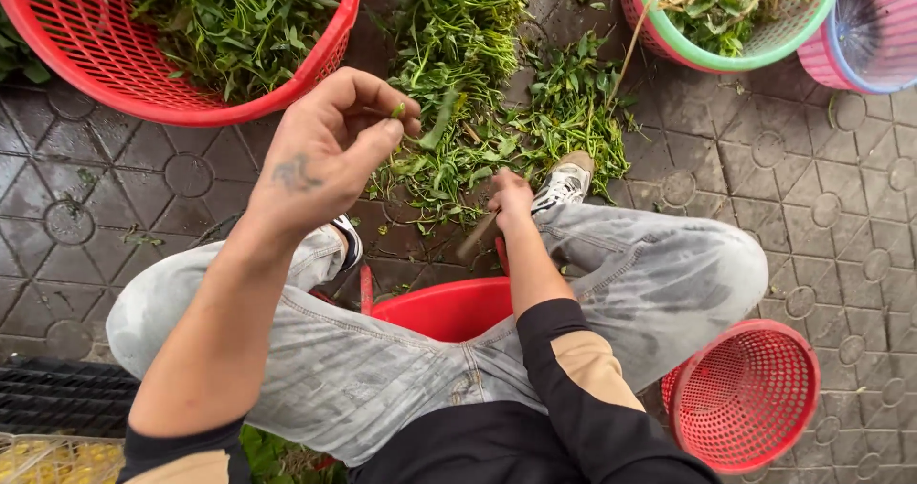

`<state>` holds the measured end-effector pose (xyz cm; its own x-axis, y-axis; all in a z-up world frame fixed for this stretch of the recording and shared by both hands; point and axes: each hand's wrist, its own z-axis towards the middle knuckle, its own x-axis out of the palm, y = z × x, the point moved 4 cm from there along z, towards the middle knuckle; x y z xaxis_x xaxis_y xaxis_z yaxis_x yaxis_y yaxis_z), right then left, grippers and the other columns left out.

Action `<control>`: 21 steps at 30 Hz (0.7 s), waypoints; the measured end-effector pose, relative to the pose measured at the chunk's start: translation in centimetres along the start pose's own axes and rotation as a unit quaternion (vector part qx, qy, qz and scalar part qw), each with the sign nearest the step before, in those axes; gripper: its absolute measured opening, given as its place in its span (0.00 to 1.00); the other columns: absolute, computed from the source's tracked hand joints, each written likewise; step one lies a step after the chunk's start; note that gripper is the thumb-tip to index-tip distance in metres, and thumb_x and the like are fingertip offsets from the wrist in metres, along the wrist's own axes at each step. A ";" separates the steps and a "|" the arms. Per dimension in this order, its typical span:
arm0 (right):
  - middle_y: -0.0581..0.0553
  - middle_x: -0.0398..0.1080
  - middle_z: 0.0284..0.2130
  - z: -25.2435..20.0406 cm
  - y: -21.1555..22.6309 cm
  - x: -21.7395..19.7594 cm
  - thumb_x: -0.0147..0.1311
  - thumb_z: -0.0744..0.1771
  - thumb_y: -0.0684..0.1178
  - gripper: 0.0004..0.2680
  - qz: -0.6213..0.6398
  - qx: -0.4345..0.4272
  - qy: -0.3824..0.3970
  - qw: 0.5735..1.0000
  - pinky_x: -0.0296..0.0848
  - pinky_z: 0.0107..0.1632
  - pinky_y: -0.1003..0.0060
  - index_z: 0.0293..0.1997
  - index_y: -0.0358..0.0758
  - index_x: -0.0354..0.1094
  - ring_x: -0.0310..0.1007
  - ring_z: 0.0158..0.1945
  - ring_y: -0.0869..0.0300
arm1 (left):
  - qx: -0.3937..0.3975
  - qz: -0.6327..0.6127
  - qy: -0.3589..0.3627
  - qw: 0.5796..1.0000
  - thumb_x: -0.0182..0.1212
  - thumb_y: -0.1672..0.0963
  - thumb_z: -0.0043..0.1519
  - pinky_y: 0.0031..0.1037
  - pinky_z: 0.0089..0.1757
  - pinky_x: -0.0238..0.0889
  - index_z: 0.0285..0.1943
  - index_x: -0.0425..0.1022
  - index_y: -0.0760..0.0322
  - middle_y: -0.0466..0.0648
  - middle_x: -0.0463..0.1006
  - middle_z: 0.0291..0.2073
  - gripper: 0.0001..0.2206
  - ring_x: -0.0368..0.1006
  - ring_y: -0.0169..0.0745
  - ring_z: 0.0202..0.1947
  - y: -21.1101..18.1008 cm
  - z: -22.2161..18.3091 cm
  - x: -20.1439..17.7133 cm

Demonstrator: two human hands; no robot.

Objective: Trimming and sorting green leafy vegetables into baskets using a small knife

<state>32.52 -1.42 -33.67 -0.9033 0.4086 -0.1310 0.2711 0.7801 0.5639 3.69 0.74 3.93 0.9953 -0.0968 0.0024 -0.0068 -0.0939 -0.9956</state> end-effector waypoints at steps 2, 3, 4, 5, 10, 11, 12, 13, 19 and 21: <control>0.46 0.77 0.43 -0.2 -1.2 1.5 0.53 0.70 0.48 0.11 -0.164 0.009 0.019 0.986 0.63 0.25 0.74 0.56 0.36 0.68 0.58 0.20 0.67 | -0.024 -0.037 0.002 0.999 0.52 0.63 0.67 0.20 0.53 0.70 0.50 0.67 0.64 0.50 0.78 0.47 0.05 0.76 0.32 0.49 -2.0 -0.4 -0.8; 0.46 0.77 0.42 1.0 -2.7 2.1 0.56 0.67 0.47 0.09 -0.277 -0.030 0.044 0.959 0.69 0.33 0.70 0.51 0.38 0.72 0.66 0.29 0.65 | -0.012 -0.015 -0.016 1.000 0.51 0.63 0.68 0.20 0.49 0.69 0.51 0.66 0.64 0.50 0.79 0.44 0.06 0.76 0.32 0.47 -3.0 -0.5 -1.1; 0.46 0.78 0.41 2.2 -4.2 2.6 0.59 0.65 0.47 0.07 -0.386 -0.067 0.068 0.918 0.74 0.42 0.66 0.45 0.40 0.76 0.74 0.38 0.62 | -0.002 0.006 -0.035 0.999 0.50 0.63 0.69 0.21 0.46 0.69 0.52 0.64 0.63 0.51 0.81 0.41 0.06 0.75 0.32 0.45 -4.0 -0.7 -1.5; 0.46 0.78 0.41 3.4 -5.9 2.8 0.59 0.65 0.47 0.07 -0.392 -0.063 0.069 0.915 0.74 0.42 0.66 0.45 0.40 0.76 0.74 0.38 0.62 | -0.008 0.002 -0.038 0.999 0.50 0.63 0.69 0.21 0.46 0.69 0.52 0.64 0.63 0.51 0.81 0.41 0.06 0.75 0.32 0.45 -4.2 -0.7 -1.8; 0.42 0.75 0.45 2.1 -7.9 4.2 0.58 0.64 0.62 0.12 -0.579 -0.012 0.023 0.815 0.72 0.51 0.46 0.43 0.49 0.70 0.74 0.51 0.43 | -0.039 -0.054 -0.053 0.996 0.46 0.64 0.70 0.21 0.47 0.72 0.59 0.63 0.67 0.51 0.73 0.43 0.10 0.73 0.35 0.41 -3.9 -0.5 -2.7; 0.42 0.75 0.45 3.3 -8.6 4.1 0.58 0.64 0.62 0.12 -0.582 -0.013 0.025 0.813 0.72 0.51 0.46 0.43 0.49 0.70 0.74 0.51 0.43 | -0.039 -0.055 -0.056 0.996 0.46 0.64 0.70 0.21 0.47 0.72 0.59 0.63 0.67 0.51 0.73 0.43 0.10 0.73 0.35 0.41 -3.8 -0.3 -2.9; 0.41 0.76 0.41 4.4 -9.2 4.1 0.58 0.65 0.59 0.11 -0.577 -0.059 0.043 0.814 0.73 0.47 0.47 0.42 0.47 0.72 0.75 0.45 0.43 | -0.042 -0.013 -0.057 0.997 0.45 0.64 0.68 0.20 0.48 0.70 0.60 0.65 0.66 0.50 0.73 0.46 0.12 0.74 0.33 0.44 -3.8 -0.2 -3.0; 0.40 0.77 0.37 5.4 -9.8 4.2 0.58 0.65 0.57 0.10 -0.568 -0.104 0.060 0.814 0.74 0.42 0.49 0.42 0.44 0.75 0.76 0.40 0.43 | -0.044 0.029 -0.055 0.997 0.45 0.64 0.67 0.19 0.48 0.68 0.61 0.66 0.65 0.48 0.74 0.49 0.14 0.75 0.32 0.47 -3.9 -0.1 -3.1; 0.49 0.74 0.35 2.8 -3.5 2.3 0.62 0.64 0.59 0.10 -0.482 -0.318 0.092 0.812 0.69 0.46 0.63 0.39 0.46 0.77 0.74 0.38 0.59 | 0.076 0.321 -0.069 0.941 0.67 0.54 0.65 0.38 0.35 0.62 0.53 0.75 0.56 0.40 0.69 0.24 0.11 0.71 0.43 0.32 -1.0 1.5 -2.3; 0.47 0.76 0.34 1.3 -0.5 1.7 0.64 0.64 0.57 0.09 -0.441 -0.303 0.130 0.834 0.71 0.48 0.60 0.41 0.46 0.77 0.76 0.40 0.57 | 0.126 0.347 -0.049 0.928 0.66 0.57 0.65 0.30 0.34 0.64 0.49 0.80 0.56 0.40 0.74 0.24 0.06 0.72 0.39 0.28 1.5 2.8 -1.4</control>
<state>31.25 -0.52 -35.20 -0.7248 -0.3765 -0.5770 -0.6852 0.3070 0.6604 2.57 3.50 2.15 0.7644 0.0442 -0.6432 -0.6383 0.1924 -0.7453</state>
